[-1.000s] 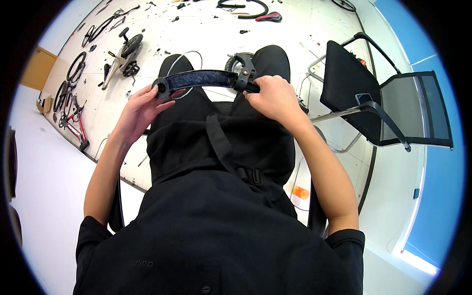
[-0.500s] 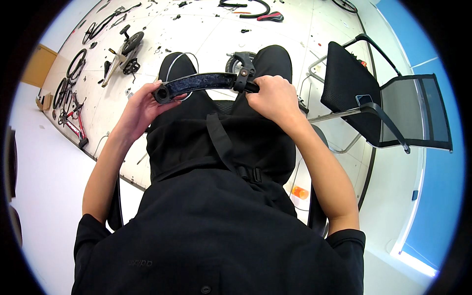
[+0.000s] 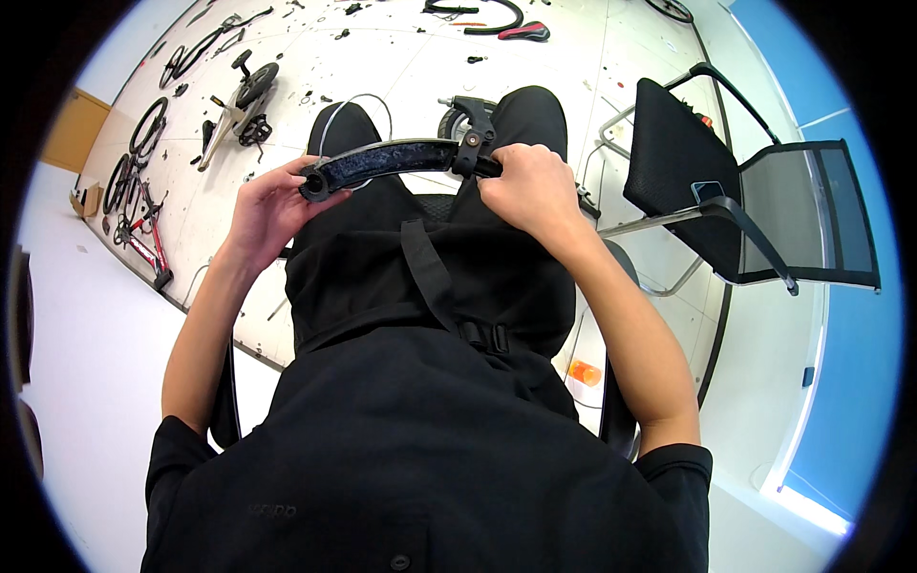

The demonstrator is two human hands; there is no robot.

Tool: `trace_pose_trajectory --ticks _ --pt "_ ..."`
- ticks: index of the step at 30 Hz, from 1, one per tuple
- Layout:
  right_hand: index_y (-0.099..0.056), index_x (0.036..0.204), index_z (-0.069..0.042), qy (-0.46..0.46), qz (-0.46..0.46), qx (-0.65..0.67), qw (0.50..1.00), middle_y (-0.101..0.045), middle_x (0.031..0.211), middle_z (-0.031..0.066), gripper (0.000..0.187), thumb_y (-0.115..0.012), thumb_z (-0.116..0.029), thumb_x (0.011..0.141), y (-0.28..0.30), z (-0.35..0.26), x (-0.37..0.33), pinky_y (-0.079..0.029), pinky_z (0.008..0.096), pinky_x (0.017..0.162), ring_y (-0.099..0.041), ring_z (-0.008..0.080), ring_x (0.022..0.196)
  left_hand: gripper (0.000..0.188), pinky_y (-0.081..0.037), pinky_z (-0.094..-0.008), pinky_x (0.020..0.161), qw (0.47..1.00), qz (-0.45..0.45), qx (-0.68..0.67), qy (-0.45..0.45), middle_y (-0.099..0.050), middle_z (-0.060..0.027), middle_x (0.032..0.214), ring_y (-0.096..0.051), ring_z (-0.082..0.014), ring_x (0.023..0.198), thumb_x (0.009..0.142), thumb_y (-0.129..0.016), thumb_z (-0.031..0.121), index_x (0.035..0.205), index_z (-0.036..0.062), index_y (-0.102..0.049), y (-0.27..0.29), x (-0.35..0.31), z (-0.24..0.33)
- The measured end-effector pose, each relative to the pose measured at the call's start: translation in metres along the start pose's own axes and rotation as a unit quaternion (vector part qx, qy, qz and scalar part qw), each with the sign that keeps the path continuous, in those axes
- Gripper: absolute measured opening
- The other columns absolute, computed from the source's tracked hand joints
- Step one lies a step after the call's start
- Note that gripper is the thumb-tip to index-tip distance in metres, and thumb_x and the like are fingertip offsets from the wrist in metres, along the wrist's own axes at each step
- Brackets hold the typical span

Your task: The person holds a bicycle handlebar and repeatedly inserts and removes a cable end into a port on the handlebar. The person then picks up a bicycle bell and attaches it to the handlebar, continuing to adjust the cable.

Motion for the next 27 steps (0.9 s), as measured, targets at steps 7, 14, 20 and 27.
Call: trace_pose_trajectory --ticks 7,14,20,27 --pt "-0.07 0.076 -0.003 -0.002 0.023 0.0 1.0 -0.063 0.065 0.0193 0.019 -0.062 -0.02 0.071 0.007 0.0 0.0 -0.052 0.0421 0.067 -0.063 0.0369 0.067 0.049 -0.039 -0.043 0.106 0.996 0.029 0.077 -0.018 -0.054 -0.0199 0.122 -0.054 -0.0243 0.114 0.079 -0.047 0.01 0.123 -0.0101 -0.048 0.005 -0.002 0.006" --pt "-0.068 0.079 -0.002 0.012 0.062 -0.007 0.998 -0.061 0.065 0.019 0.02 -0.068 -0.019 0.068 0.013 0.002 0.001 -0.048 0.0419 0.061 -0.061 0.037 0.066 0.05 -0.043 -0.0394 0.102 0.992 0.015 0.126 -0.018 -0.052 -0.0179 0.124 -0.053 -0.0212 0.113 0.078 -0.049 0.007 0.126 -0.007 -0.048 0.0 -0.001 0.007" --pt "-0.07 0.081 -0.004 0.036 0.135 -0.006 0.99 -0.063 0.065 0.0168 0.02 -0.064 -0.015 0.066 0.029 -0.001 -0.003 -0.05 0.0401 0.061 -0.063 0.0346 0.065 0.049 -0.047 -0.0346 0.096 0.988 0.029 0.152 0.006 -0.057 -0.0123 0.114 -0.056 -0.0155 0.105 0.078 -0.049 0.0 0.127 -0.0027 -0.051 0.004 0.001 0.004" --pt "-0.07 0.083 -0.003 0.051 0.166 -0.001 0.985 -0.063 0.065 0.017 0.021 -0.064 -0.014 0.065 0.032 -0.001 -0.004 -0.049 0.0396 0.061 -0.062 0.0341 0.063 0.044 -0.052 -0.0293 0.088 0.981 0.049 0.187 -0.003 -0.06 -0.0056 0.098 -0.059 -0.0133 0.094 0.082 -0.059 -0.002 0.126 0.0029 -0.056 0.009 0.0 0.009"
Point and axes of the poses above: each hand's wrist, its own x-axis towards the middle knuckle, its own y-axis out of the back of the hand, z = x × y, the point moved 8 cm from there along x, towards the middle knuckle
